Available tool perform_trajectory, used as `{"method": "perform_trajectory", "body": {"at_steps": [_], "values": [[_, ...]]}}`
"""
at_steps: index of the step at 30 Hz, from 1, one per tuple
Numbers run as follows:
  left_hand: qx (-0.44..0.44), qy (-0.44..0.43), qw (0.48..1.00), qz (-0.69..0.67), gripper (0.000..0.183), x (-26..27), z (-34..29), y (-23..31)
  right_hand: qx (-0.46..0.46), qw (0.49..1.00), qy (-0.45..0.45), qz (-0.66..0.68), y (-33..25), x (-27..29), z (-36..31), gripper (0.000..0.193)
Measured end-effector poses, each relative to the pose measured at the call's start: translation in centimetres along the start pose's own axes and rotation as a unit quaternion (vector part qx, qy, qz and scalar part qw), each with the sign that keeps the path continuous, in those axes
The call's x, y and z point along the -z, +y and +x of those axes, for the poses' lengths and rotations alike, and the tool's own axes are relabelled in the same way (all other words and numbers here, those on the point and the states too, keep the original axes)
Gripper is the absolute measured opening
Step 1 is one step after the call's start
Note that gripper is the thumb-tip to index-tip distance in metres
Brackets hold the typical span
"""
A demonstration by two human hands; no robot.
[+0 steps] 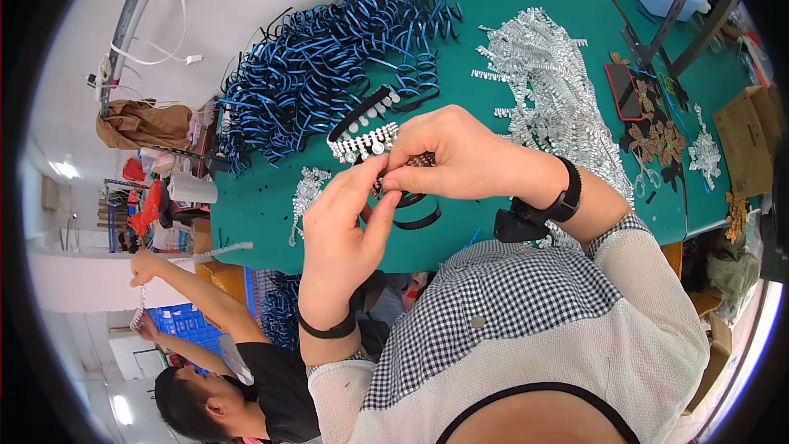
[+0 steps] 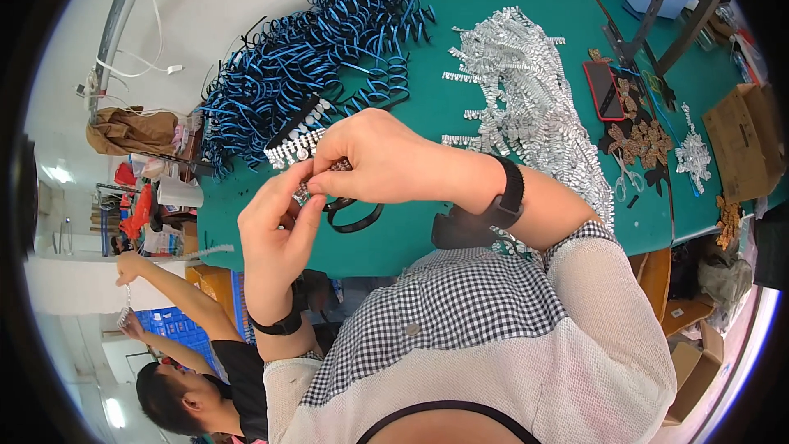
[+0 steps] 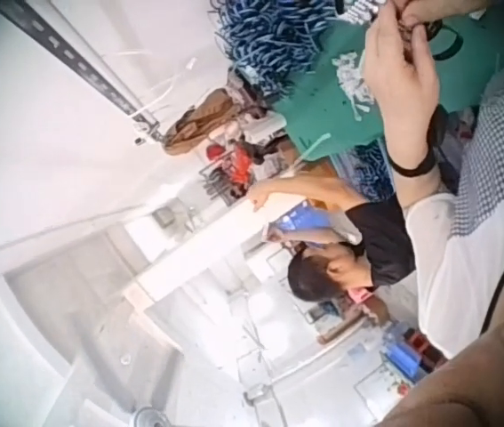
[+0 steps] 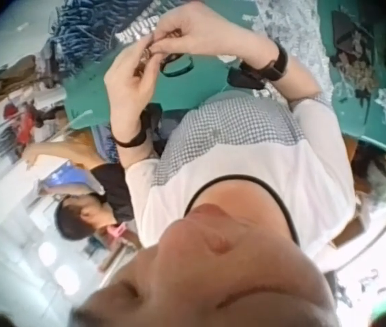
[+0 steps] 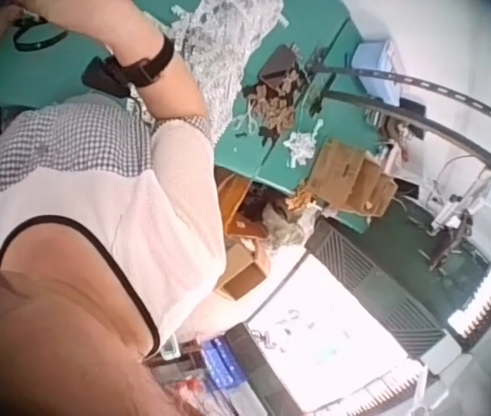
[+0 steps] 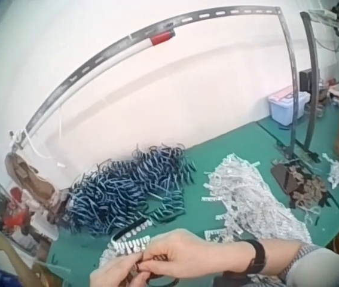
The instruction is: Attaching decorative rhinestone strips to black shoe components.
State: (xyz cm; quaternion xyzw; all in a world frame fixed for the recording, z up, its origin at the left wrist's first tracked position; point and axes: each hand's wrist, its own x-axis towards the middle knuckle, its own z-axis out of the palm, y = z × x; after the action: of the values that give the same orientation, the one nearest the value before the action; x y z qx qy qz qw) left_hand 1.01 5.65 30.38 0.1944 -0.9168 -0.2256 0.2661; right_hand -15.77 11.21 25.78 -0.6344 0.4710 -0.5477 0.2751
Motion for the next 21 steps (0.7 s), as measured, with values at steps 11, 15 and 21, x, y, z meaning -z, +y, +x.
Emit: {"method": "perform_trajectory", "body": {"at_steps": [11,15,21], "values": [[0.111,-0.026,0.991,-0.07,0.018,3.9,-0.9,-0.3,-0.213,0.963,-0.059,0.155,-1.1,2.7,-1.7,0.02],[0.08,-0.049,0.993,-0.07,0.02,4.8,-1.3,-0.4,-0.075,0.989,-0.087,0.091,-1.3,2.9,-2.7,0.022],[0.092,-0.03,0.99,-0.105,0.023,4.7,-1.4,-0.3,0.185,0.971,0.008,-0.149,-6.3,2.6,-4.1,0.012]]}}
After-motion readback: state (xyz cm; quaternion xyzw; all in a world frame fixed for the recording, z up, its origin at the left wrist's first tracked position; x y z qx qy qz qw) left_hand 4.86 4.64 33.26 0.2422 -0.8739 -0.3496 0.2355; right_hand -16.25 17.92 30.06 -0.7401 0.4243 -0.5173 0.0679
